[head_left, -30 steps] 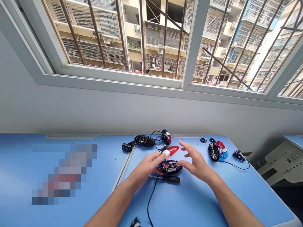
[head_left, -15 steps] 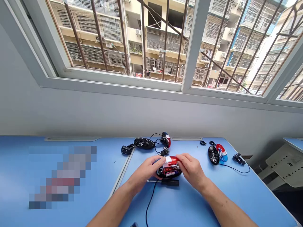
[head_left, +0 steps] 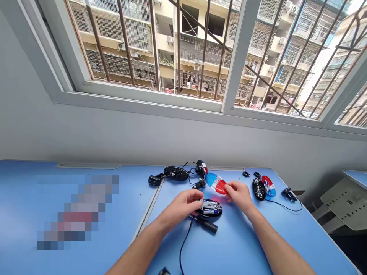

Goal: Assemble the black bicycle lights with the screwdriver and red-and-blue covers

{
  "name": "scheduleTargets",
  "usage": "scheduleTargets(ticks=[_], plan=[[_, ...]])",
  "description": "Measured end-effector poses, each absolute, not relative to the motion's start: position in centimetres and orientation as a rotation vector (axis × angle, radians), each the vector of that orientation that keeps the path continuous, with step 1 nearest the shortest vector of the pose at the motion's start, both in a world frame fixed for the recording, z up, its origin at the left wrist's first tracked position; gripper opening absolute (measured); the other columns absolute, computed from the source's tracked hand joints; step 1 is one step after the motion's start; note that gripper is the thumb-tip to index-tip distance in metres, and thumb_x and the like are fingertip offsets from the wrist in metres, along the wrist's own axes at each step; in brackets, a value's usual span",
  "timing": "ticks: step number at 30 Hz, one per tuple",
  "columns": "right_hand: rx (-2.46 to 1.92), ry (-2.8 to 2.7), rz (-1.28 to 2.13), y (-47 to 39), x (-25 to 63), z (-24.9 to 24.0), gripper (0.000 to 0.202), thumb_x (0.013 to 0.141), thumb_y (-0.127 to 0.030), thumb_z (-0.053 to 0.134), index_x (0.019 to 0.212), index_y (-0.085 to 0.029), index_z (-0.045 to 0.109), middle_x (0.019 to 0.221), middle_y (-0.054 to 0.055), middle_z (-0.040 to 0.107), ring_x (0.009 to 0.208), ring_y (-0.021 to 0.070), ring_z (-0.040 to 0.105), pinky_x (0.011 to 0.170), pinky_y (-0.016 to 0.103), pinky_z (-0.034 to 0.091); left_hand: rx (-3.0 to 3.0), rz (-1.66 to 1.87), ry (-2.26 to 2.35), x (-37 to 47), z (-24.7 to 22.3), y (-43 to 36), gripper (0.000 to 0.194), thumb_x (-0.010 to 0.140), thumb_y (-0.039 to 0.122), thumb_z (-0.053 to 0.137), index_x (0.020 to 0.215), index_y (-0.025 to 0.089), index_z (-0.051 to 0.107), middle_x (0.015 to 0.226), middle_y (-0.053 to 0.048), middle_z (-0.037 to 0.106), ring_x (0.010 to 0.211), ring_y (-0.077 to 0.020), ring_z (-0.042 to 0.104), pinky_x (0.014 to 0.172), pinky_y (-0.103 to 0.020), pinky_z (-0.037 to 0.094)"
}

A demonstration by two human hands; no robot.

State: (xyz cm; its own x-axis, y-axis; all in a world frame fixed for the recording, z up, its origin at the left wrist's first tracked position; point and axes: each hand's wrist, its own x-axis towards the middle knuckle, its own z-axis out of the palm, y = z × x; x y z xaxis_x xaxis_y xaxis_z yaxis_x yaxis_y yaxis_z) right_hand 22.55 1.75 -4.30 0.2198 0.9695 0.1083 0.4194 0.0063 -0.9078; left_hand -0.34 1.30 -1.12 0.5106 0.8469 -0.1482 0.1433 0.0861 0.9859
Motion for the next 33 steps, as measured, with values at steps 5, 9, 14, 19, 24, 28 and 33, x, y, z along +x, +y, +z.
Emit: scheduleTargets(ticks=[5, 9, 14, 19, 24, 28, 33], plan=[[-1.751, -1.204, 0.678, 2.6, 25.2, -3.8, 0.017, 0.080, -0.026, 0.052, 0.077, -0.015, 0.064, 0.062, 0.002, 0.069, 0.052, 0.0149, 0.068, 0.043, 0.020, 0.052, 1.408, 0.641, 0.914, -0.2, -1.0, 1.3, 0.032, 0.068, 0.035, 0.064, 0.094, 0.016, 0.062, 0.097, -0.007, 0.067, 0.091, -0.0255, 0.060, 0.071, -0.032, 0.046], [-1.899, -1.124, 0.600, 3.1, 27.1, -3.6, 0.013, 0.079, -0.021, 0.054, 0.070, -0.015, 0.062, 0.049, -0.001, 0.064, 0.037, 0.0108, 0.060, 0.038, 0.017, 0.046, 1.435, 0.624, 0.906, -0.3, -1.0, 1.3, 0.033, 0.069, 0.035, 0.062, 0.094, 0.014, 0.062, 0.097, -0.008, 0.067, 0.090, -0.0247, 0.060, 0.072, -0.032, 0.046], [-2.011, -1.150, 0.556, 3.1, 27.3, -3.8, 0.010, 0.081, -0.018, 0.052, 0.075, -0.016, 0.060, 0.051, 0.000, 0.066, 0.032, 0.0107, 0.057, 0.038, 0.019, 0.045, 1.473, 0.601, 0.926, -0.4, -0.8, 1.2, 0.036, 0.066, 0.032, 0.065, 0.097, 0.014, 0.063, 0.095, -0.008, 0.067, 0.092, -0.0263, 0.060, 0.074, -0.033, 0.046], [-2.091, -1.273, 0.476, 3.2, 27.0, -4.3, 0.015, 0.086, -0.024, 0.049, 0.086, -0.015, 0.061, 0.059, 0.003, 0.069, 0.036, 0.0127, 0.058, 0.040, 0.021, 0.043, 1.515, 0.593, 0.905, -0.3, -0.7, 1.1, 0.040, 0.061, 0.026, 0.067, 0.099, 0.013, 0.063, 0.100, -0.010, 0.068, 0.096, -0.0292, 0.061, 0.081, -0.036, 0.044], [-2.182, -1.451, 0.275, 3.0, 26.6, -4.1, 0.030, 0.092, -0.039, 0.044, 0.086, -0.016, 0.063, 0.071, 0.008, 0.071, 0.067, 0.0205, 0.069, 0.056, 0.024, 0.045, 1.511, 0.587, 0.908, 0.0, -0.7, 1.0, 0.043, 0.059, 0.026, 0.068, 0.100, 0.013, 0.063, 0.095, -0.010, 0.068, 0.084, -0.0280, 0.064, 0.073, -0.036, 0.046], [-2.235, -1.581, 0.080, 2.3, 25.5, -3.5, 0.037, 0.093, -0.046, 0.044, 0.097, -0.015, 0.063, 0.095, 0.013, 0.069, 0.090, 0.0254, 0.066, 0.068, 0.028, 0.044, 1.557, 0.568, 0.929, 0.1, -0.7, 1.1, 0.042, 0.060, 0.026, 0.066, 0.100, 0.012, 0.062, 0.095, -0.010, 0.067, 0.079, -0.0254, 0.064, 0.069, -0.035, 0.046], [-2.256, -1.725, -0.077, 1.7, 23.9, -3.5, 0.029, 0.093, -0.038, 0.050, 0.115, -0.021, 0.059, 0.114, 0.010, 0.062, 0.097, 0.0222, 0.062, 0.069, 0.027, 0.044, 1.592, 0.574, 0.939, 0.2, -0.9, 1.0, 0.042, 0.062, 0.026, 0.065, 0.101, 0.013, 0.062, 0.093, -0.009, 0.067, 0.077, -0.0247, 0.063, 0.068, -0.034, 0.047]])
